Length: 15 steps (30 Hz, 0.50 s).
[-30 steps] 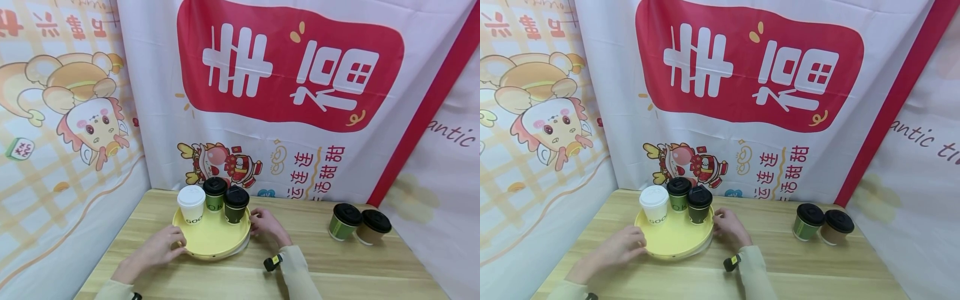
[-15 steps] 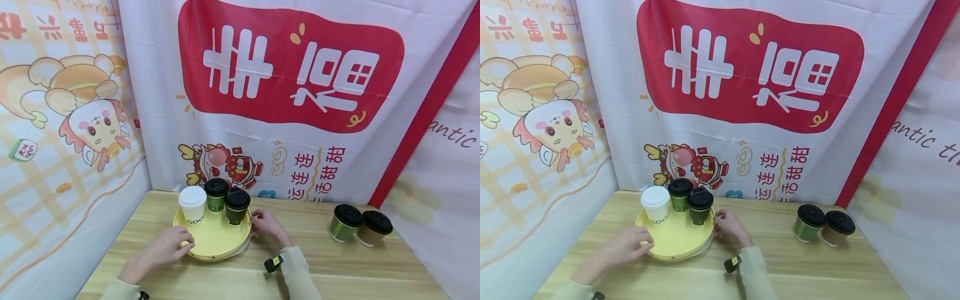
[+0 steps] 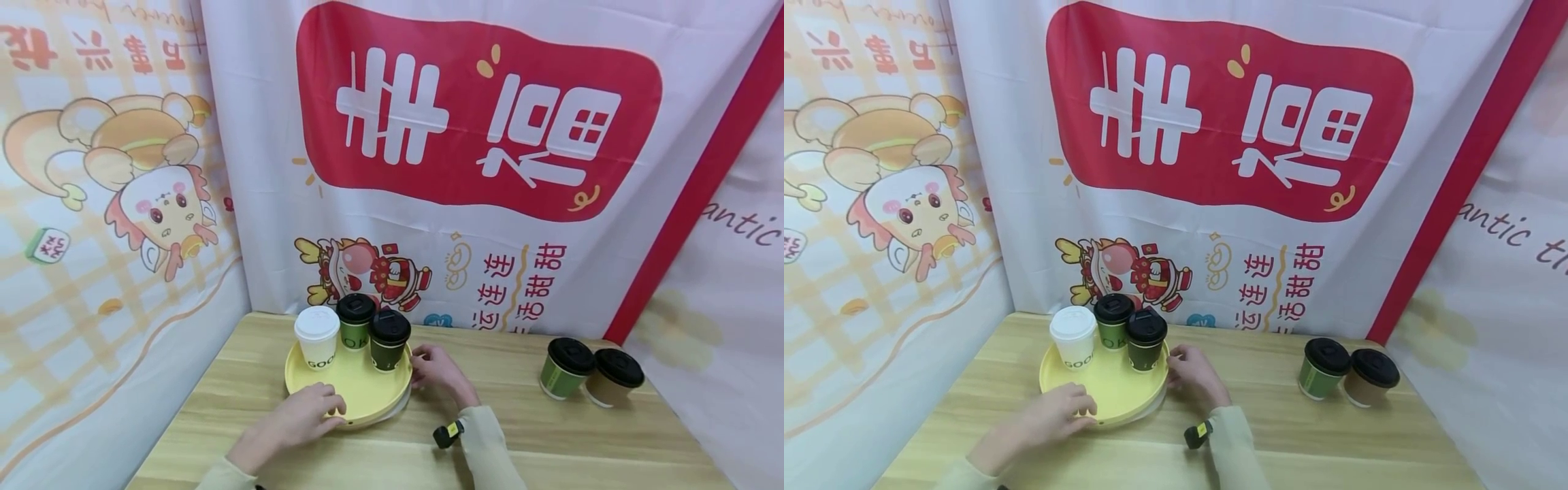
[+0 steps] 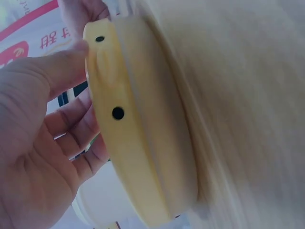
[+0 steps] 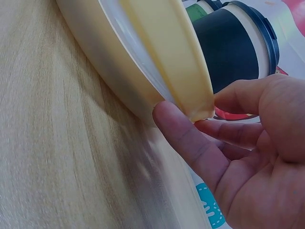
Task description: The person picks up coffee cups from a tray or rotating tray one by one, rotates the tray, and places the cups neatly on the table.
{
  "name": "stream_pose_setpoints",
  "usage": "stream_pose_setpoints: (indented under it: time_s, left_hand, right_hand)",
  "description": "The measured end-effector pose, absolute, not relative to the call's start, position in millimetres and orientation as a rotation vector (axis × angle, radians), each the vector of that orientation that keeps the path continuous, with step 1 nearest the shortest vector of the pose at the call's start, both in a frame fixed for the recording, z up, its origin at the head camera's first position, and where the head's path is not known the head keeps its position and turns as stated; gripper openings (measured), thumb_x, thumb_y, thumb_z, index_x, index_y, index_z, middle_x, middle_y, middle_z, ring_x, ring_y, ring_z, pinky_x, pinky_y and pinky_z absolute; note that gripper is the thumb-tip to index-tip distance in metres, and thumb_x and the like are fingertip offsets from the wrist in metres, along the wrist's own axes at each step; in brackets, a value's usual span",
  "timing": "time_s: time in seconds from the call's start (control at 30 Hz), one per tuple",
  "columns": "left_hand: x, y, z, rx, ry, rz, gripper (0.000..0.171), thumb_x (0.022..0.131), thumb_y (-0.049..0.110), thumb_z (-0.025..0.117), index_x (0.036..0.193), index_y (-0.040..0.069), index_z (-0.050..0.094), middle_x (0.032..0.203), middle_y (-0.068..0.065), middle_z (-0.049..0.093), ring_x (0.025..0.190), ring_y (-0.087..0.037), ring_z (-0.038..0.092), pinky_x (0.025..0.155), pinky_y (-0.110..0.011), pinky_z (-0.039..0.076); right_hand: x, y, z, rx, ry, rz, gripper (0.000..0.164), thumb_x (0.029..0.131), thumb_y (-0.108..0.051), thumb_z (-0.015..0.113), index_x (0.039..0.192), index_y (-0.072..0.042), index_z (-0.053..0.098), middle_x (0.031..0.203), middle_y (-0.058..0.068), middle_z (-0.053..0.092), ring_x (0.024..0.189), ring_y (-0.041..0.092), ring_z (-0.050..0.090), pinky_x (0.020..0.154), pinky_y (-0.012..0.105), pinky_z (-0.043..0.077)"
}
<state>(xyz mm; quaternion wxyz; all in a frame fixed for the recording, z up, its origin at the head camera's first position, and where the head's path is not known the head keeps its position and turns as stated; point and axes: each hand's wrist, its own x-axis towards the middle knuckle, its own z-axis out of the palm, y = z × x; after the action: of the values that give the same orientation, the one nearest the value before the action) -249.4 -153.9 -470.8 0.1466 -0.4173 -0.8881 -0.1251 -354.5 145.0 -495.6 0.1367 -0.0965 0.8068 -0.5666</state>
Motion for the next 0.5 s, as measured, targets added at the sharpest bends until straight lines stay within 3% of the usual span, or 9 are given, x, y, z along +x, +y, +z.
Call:
stream_pose_setpoints:
  time_s: [0.5]
  left_hand:
    - [-245.8, -158.6, -472.2, -1.227, -2.513, -0.314, 0.006, 0.081, 0.026, 0.069, 0.086, 0.022, 0.069, 0.078, 0.011, 0.056, 0.072, -0.004, 0.048, 0.064, -0.021, 0.044]
  right_hand:
    - [-355.3, 145.3, -497.9, -0.287, 2.314, -1.653, 0.032, 0.094, -0.015, 0.049, 0.115, 0.008, 0.049, 0.082, 0.018, 0.064, 0.065, 0.024, 0.066, 0.067, 0.047, 0.055]
